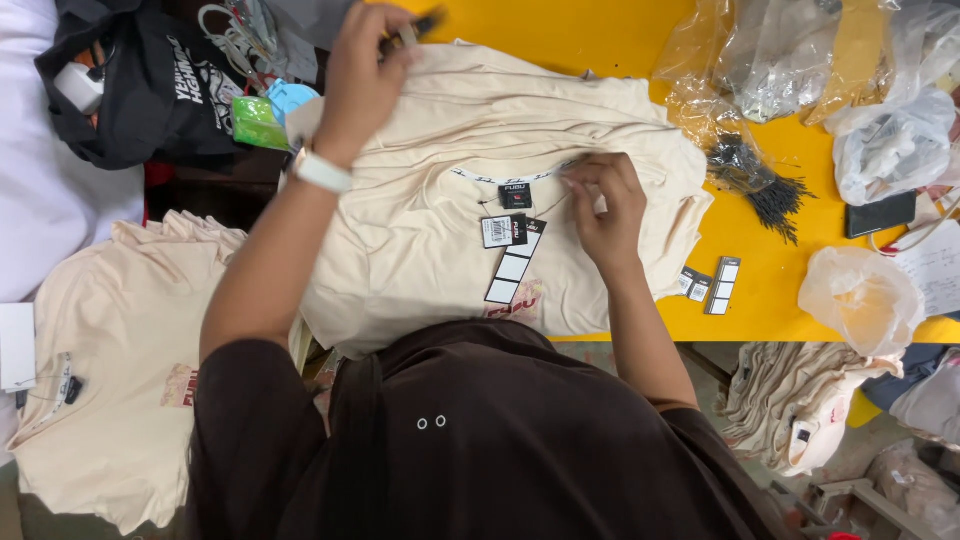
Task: Attaching brand or price tags to t-shirts and stacking them on a work table
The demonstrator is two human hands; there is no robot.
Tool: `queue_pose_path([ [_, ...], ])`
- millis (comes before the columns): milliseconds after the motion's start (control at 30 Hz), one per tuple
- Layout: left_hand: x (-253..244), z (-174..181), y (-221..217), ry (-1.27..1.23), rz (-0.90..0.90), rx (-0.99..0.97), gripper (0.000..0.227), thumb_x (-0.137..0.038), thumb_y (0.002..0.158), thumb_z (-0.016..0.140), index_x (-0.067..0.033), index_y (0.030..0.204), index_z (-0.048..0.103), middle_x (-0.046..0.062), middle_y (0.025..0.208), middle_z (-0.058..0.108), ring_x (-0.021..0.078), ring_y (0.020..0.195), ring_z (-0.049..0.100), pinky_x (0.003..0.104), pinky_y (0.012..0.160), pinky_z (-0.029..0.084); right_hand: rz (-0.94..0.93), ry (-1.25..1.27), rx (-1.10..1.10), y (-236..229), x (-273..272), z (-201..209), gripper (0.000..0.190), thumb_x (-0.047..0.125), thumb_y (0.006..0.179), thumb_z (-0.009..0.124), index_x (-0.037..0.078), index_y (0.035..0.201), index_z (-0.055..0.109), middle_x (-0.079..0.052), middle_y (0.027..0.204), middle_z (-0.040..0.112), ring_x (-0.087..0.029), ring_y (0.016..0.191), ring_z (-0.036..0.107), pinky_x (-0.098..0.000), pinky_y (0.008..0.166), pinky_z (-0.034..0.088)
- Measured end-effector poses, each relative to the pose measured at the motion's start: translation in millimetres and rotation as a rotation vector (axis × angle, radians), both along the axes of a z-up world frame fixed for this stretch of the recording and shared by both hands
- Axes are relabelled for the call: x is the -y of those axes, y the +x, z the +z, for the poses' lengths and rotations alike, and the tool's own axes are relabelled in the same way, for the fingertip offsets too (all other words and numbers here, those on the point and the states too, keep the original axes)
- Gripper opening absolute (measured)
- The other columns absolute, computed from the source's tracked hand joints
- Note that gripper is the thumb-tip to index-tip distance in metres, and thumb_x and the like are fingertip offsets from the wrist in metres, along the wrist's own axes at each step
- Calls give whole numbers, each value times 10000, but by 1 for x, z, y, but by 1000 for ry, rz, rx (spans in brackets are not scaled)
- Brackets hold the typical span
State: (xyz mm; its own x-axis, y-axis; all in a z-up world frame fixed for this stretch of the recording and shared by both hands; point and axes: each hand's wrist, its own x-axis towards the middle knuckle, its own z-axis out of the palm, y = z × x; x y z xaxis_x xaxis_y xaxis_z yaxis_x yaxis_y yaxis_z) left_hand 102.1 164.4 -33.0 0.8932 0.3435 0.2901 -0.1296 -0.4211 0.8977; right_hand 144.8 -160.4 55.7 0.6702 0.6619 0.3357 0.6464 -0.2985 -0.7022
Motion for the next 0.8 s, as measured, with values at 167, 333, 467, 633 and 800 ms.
queue_pose_path([
  [167,33,65,20,-71,-175,30,319,-14,901,879,-73,1092,631,67,1034,641,205,918,675,299,799,563,11,-14,36,-3,-7,-5,190,178,1020,693,78,1178,727,-114,1136,630,-283,1109,575,-401,1002,419],
  [333,59,54,15,356,-564,7,269,-131,765,888,-113,1012,783,35,999,561,272,938,501,401,794,431,-101,-195,38,-1,-18,-24,218,368,923,809,225,1079,756,-77,1205,509,-290,1121,454,-433,990,320],
  [467,58,45,12,320,-592,46,271,-129,758,911,-103,996,783,33,980,570,271,908,484,406,810,427,-99,-204,18,-1,-18,-26,160,366,933,801,257,1043,759,-55,1207,505,-275,1119,445,-423,982,308],
  [633,61,38,14,353,-607,59,229,-137,773,899,-116,964,774,13,965,567,266,902,467,392,804,412,-132,-184,-28,-1,-20,-27,172,382,909,818,272,1031,767,-21,1204,505,-239,1116,437,-406,998,278],
  [800,59,34,15,317,-611,61,186,-130,798,875,-117,945,762,13,963,582,261,906,486,392,818,419,-125,-179,-17,0,-20,-30,169,379,907,823,270,1021,763,-17,1197,499,-240,1101,433,-410,997,271],
])
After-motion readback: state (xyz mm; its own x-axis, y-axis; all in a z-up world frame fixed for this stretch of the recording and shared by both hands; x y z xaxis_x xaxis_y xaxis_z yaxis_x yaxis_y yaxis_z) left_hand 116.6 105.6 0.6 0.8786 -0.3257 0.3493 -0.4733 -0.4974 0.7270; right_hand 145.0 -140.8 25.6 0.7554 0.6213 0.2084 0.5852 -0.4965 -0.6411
